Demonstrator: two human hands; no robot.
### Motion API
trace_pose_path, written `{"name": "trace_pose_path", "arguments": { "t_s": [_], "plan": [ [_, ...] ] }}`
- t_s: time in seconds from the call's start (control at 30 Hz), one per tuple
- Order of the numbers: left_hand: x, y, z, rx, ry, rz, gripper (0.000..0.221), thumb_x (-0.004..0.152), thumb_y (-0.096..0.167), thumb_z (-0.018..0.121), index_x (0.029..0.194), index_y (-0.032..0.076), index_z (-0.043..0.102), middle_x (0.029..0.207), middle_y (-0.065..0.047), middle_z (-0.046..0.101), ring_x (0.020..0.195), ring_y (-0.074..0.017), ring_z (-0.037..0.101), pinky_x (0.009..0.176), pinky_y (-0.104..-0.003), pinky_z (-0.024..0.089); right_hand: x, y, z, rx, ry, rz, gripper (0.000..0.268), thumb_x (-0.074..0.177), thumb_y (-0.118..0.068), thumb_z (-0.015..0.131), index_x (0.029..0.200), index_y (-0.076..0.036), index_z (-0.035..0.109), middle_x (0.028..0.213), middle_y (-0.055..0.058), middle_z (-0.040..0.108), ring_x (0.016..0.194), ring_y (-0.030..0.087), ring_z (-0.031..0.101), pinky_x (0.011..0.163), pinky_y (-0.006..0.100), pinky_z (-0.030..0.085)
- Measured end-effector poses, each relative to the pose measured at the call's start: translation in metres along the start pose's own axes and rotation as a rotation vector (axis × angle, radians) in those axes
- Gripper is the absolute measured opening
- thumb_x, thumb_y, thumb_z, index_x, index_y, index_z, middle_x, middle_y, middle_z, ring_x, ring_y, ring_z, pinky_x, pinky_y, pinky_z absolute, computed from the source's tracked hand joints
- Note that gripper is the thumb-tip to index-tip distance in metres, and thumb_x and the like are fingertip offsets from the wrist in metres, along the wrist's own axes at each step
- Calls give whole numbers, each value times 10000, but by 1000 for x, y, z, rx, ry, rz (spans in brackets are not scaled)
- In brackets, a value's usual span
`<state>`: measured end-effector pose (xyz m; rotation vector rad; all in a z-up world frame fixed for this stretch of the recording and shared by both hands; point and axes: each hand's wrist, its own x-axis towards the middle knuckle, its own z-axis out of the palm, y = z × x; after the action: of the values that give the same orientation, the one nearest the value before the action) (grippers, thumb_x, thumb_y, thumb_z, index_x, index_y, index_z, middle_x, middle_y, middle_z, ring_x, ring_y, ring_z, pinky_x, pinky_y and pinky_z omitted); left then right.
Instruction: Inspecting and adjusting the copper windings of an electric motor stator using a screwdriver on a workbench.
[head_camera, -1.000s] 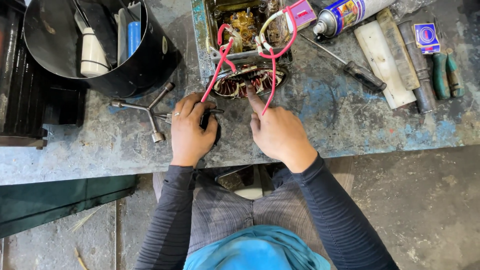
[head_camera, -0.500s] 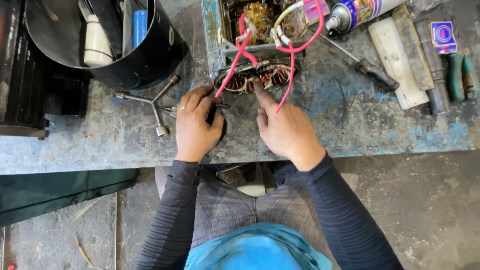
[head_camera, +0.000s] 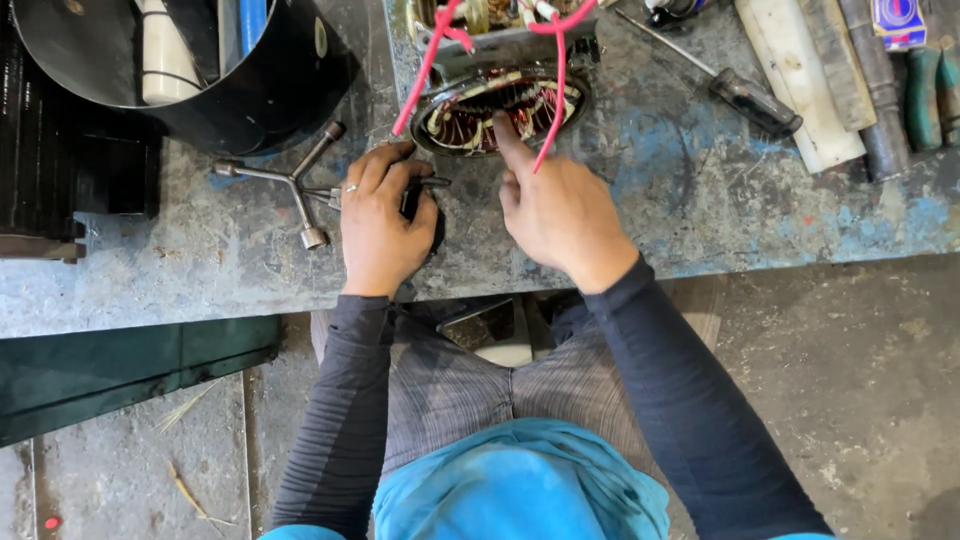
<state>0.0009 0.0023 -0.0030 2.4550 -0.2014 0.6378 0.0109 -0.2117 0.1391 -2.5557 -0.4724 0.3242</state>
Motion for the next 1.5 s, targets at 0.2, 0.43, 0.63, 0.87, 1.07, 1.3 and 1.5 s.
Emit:
{"name": "trace_pose_path", "arguments": {
  "t_s": [0.2,0.43,0.63,0.87,1.07,1.3,1.5],
  "plan": [
    [5,19,-17,-15,-57,39,241,875,101,645,1089,41,737,1284,-104,686,1208,-356,581,990,-505,490,55,43,36,-111,44,-58,485,1082,-149,557,1533,29,542,806,177,767,494,234,675,440,373,584],
    [5,18,-15,-17,-57,46,217,872,104,647,1069,60,724,1271,-96,687,1203,-352,579,982,-505,485,34,33,28,-101,-4,-30,585,1087,-134,526,1648,-51,380,538,31,521,385,159,463,334,337,450],
    [5,18,-17,-27,-62,33,220,882,124,633,1070,70,733,1293,-95,690,1236,-360,573,1010,-521,470,75,15,13,-38,-223,263,562,1151,-290,435,1656,-63,342,1312,261,659,512,131,654,466,304,604],
    [2,16,-15,-30,-56,63,224,888,112,636,1078,48,737,1286,-116,688,1225,-368,568,992,-526,476,59,34,30,-60,17,19,349,1086,-189,543,1395,-27,570,1109,224,724,877,395,731,759,507,605],
    [3,18,-15,-28,-58,70,230,878,105,638,1075,39,739,1288,-114,690,1219,-367,569,995,-517,479,88,28,26,-85,-131,166,403,1157,-296,409,1429,-30,544,936,151,712,592,180,679,585,366,598],
    [2,15,-14,-14,-61,63,248,882,127,629,1085,43,746,1285,-114,696,1223,-368,571,983,-518,470,61,17,24,6,-3,112,243,1100,-211,483,1245,-83,630,918,152,759,509,314,730,552,459,643],
    [2,13,-13,-15,-63,67,254,876,115,644,1090,29,752,1296,-126,704,1220,-368,572,1002,-514,473,79,29,38,-51,-2,125,243,1128,-230,525,1224,-60,669,853,101,712,682,214,707,643,380,613]
  ]
}}
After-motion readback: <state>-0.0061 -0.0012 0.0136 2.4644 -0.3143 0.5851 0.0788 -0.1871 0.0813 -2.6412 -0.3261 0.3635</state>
